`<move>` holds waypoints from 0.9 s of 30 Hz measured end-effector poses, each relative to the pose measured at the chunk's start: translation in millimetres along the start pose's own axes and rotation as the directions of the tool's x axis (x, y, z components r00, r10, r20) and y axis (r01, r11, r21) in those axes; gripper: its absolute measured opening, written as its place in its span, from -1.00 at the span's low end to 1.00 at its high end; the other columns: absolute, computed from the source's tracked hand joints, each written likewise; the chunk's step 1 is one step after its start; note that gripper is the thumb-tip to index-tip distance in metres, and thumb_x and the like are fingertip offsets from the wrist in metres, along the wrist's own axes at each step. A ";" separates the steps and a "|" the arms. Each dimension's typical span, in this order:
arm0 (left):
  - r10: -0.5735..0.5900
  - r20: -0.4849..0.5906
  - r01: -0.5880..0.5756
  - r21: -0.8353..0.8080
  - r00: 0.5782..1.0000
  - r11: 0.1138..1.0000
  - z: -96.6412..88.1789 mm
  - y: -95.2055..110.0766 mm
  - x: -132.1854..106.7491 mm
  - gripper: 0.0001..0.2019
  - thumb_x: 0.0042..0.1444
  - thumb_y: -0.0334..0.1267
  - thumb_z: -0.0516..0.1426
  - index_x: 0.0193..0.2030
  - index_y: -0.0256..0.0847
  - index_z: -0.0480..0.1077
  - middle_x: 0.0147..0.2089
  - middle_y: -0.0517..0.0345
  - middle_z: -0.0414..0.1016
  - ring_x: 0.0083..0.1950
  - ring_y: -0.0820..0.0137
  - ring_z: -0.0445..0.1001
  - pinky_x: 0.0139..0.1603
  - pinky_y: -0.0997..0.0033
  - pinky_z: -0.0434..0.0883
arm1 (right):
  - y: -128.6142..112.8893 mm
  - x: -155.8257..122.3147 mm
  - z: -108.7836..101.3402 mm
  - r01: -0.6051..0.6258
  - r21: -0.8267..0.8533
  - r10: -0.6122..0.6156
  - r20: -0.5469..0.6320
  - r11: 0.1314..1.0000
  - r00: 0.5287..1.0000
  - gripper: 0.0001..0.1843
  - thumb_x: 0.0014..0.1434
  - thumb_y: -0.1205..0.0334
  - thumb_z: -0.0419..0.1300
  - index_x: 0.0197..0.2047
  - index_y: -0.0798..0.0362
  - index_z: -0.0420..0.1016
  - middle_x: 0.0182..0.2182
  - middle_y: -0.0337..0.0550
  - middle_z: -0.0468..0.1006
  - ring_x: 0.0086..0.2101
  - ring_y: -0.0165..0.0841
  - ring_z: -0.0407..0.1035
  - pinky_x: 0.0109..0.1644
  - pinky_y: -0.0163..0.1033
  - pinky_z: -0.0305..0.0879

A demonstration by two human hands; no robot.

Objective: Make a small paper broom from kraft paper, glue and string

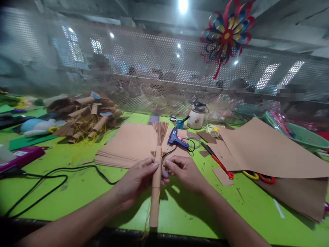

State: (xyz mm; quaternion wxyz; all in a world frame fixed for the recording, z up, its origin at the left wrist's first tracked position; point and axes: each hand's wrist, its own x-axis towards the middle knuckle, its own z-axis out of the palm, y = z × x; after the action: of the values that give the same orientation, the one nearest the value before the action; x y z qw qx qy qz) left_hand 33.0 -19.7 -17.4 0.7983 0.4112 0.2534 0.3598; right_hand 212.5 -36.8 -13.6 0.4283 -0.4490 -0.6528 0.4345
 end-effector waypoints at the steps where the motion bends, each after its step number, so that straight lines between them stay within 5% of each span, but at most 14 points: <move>1: 0.016 -0.012 -0.016 0.007 1.000 1.000 0.2 0.2 0.6 -0.87 0.22 -0.27 0.11 -0.20 -0.32 0.36 -0.29 -0.06 0.57 -0.27 0.32 0.56 -0.13 0.35 0.45 | 0.5 -1.7 0.7 -0.006 -0.016 0.006 0.002 1.000 1.000 -0.63 0.26 0.01 0.13 -0.45 0.11 0.42 -0.52 -0.24 0.39 -0.47 -0.44 0.26 -0.33 -0.29 0.22; 7: 0.077 -0.199 -0.061 0.086 0.977 0.994 -4.7 3.4 5.9 -0.85 0.17 -0.25 0.18 -0.24 -0.29 0.34 -0.32 -0.02 0.59 -0.28 0.35 0.53 -0.13 0.37 0.41 | 3.0 -9.5 8.9 -0.138 0.031 0.138 0.004 0.990 0.990 -0.54 0.27 -0.11 0.08 -0.38 0.13 0.47 -0.50 -0.20 0.38 -0.43 -0.40 0.27 -0.31 -0.25 0.21; 12: 0.136 -0.276 -0.099 0.143 0.951 0.985 -4.1 9.2 7.4 -0.84 0.09 -0.28 0.25 -0.24 -0.30 0.40 -0.30 -0.02 0.59 -0.31 0.38 0.50 -0.22 0.43 0.37 | 3.1 -14.2 26.9 -0.197 0.144 0.181 0.115 0.970 0.977 -0.63 0.19 -0.07 0.21 -0.32 0.11 0.48 -0.46 -0.21 0.41 -0.44 -0.42 0.26 -0.34 -0.27 0.20; 19: 0.191 -0.215 -0.158 0.163 0.958 0.974 -2.4 13.7 5.4 -0.86 0.13 -0.24 0.22 -0.26 -0.29 0.45 -0.23 -0.05 0.61 -0.26 0.37 0.49 -0.19 0.43 0.36 | 13.7 -17.1 33.1 -0.247 0.278 0.221 0.124 0.928 0.967 -0.70 0.06 0.04 0.35 -0.43 0.13 0.48 -0.57 -0.26 0.41 -0.53 -0.45 0.26 -0.42 -0.29 0.17; 27: 0.200 -0.216 -0.166 0.167 0.956 0.972 -6.8 12.9 9.0 -0.83 0.16 -0.22 0.19 -0.21 -0.29 0.43 -0.22 -0.06 0.61 -0.27 0.41 0.44 -0.25 0.49 0.31 | 0.8 -21.5 34.8 -0.162 0.112 0.160 0.031 0.980 0.987 -0.74 0.12 0.10 0.27 -0.46 0.12 0.46 -0.58 -0.28 0.36 -0.53 -0.47 0.20 -0.45 -0.32 0.15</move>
State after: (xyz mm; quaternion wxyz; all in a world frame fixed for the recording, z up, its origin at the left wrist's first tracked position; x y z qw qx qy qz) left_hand 29.1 -4.3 -11.2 0.6940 0.4456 0.3313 0.4583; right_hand 184.6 -63.6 -26.9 0.4097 -0.4705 -0.5930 0.5091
